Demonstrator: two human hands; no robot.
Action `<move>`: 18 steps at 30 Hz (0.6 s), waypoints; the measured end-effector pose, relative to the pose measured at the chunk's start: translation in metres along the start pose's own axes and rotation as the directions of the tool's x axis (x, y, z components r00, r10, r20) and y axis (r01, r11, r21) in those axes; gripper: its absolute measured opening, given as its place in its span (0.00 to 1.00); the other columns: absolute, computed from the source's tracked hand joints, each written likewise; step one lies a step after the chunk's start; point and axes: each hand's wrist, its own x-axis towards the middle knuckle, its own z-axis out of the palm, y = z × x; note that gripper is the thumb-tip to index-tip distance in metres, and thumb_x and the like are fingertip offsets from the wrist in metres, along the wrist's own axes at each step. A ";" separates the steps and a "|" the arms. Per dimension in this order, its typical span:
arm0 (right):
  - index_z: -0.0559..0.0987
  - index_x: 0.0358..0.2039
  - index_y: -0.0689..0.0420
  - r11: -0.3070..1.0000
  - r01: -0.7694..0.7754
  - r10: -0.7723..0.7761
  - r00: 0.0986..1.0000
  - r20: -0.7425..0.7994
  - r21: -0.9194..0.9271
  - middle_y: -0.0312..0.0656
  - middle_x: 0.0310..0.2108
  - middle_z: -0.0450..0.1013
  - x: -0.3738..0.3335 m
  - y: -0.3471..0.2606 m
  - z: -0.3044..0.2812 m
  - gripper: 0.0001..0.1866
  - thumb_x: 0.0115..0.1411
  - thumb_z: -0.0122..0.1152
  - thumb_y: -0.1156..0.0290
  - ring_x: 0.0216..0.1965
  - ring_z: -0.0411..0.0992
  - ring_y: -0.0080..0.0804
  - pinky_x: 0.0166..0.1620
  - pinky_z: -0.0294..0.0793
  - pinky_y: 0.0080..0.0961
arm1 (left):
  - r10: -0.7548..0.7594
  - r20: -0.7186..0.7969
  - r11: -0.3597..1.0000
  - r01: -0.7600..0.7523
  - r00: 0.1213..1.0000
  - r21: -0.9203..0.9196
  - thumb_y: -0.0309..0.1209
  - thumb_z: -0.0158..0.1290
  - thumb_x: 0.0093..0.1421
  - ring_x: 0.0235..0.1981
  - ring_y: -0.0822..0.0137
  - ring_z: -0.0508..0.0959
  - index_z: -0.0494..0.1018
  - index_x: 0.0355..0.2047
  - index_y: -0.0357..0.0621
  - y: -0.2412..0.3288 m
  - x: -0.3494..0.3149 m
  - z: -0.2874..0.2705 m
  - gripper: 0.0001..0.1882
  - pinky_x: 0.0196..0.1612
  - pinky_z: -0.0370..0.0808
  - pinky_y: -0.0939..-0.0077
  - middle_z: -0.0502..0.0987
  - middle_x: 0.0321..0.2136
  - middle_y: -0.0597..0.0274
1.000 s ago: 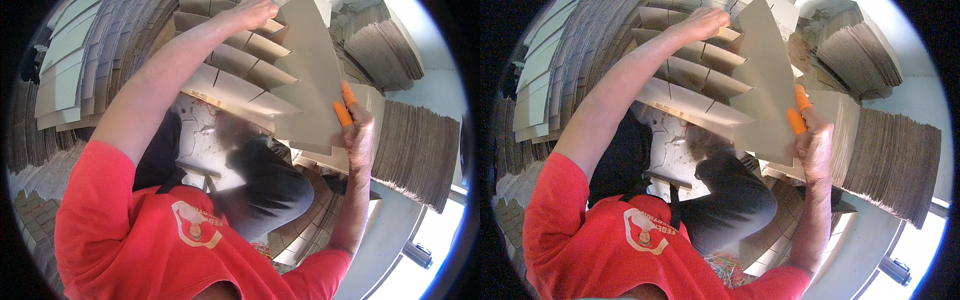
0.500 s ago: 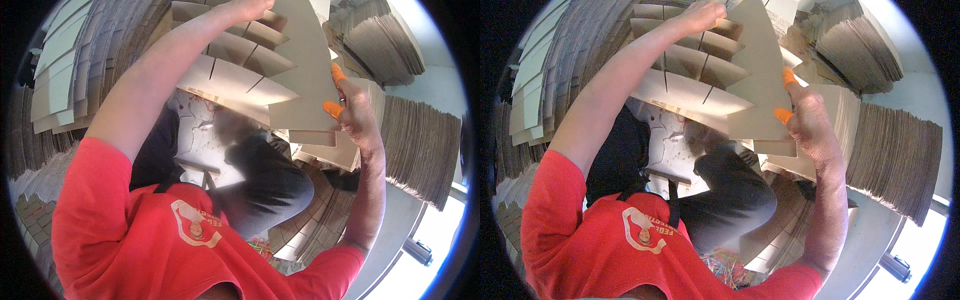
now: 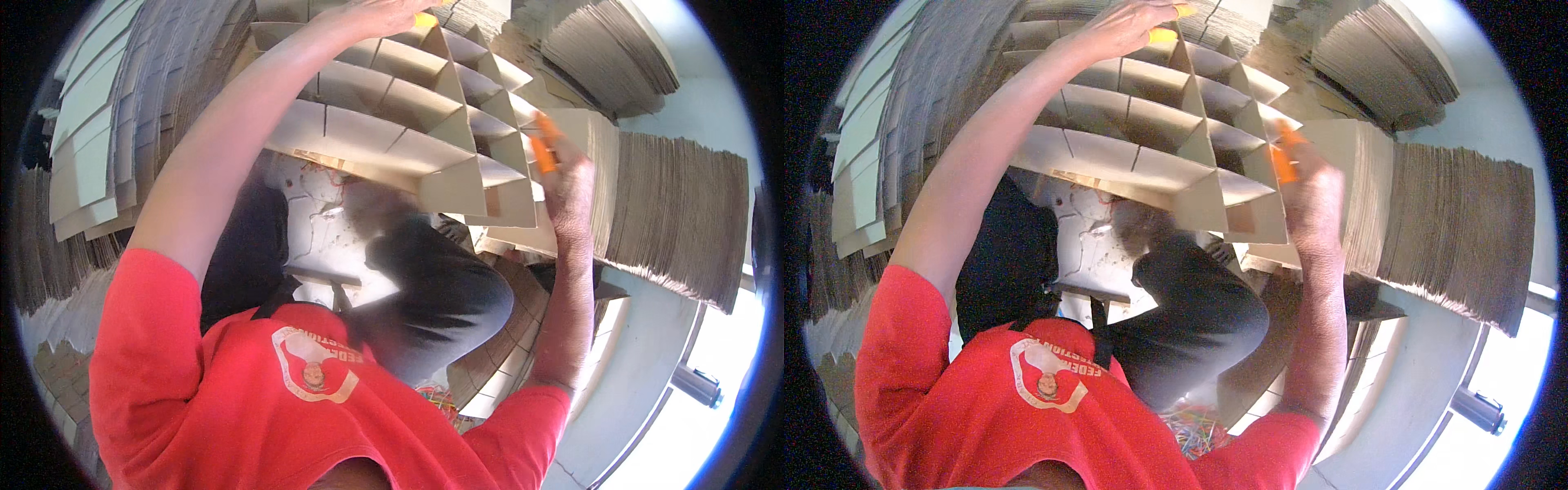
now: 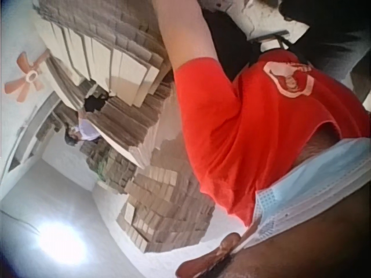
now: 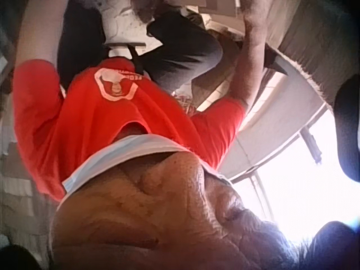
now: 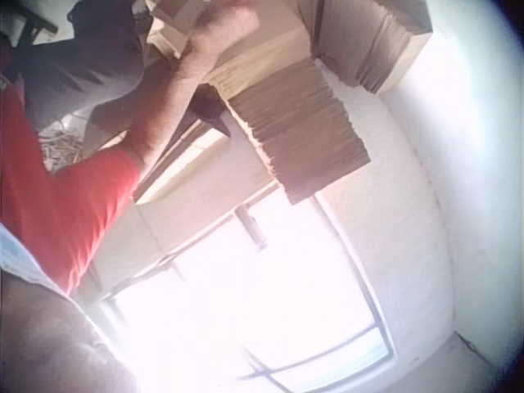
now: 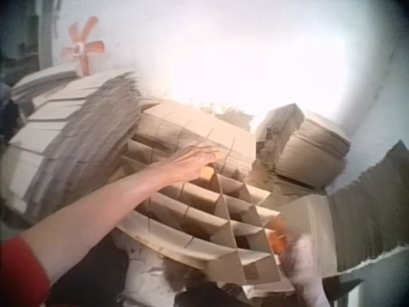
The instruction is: The person assembles flat cardboard pieces by folding them along pre-scored lines and interlocking tabs to form box-like structures. They repeatedly pick up new pieces, fold them, and stack the finished units.
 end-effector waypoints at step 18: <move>0.75 0.40 0.60 0.840 -0.537 0.402 0.714 -0.573 -0.080 0.50 0.31 0.75 -0.101 0.161 0.004 0.12 0.55 0.65 0.73 0.31 0.75 0.48 0.37 0.72 0.42 | -0.244 -0.164 0.949 0.200 0.956 -0.244 0.31 0.57 0.60 0.53 0.55 0.76 0.72 0.54 0.39 0.114 -0.068 -0.056 0.21 0.54 0.73 0.65 0.77 0.50 0.48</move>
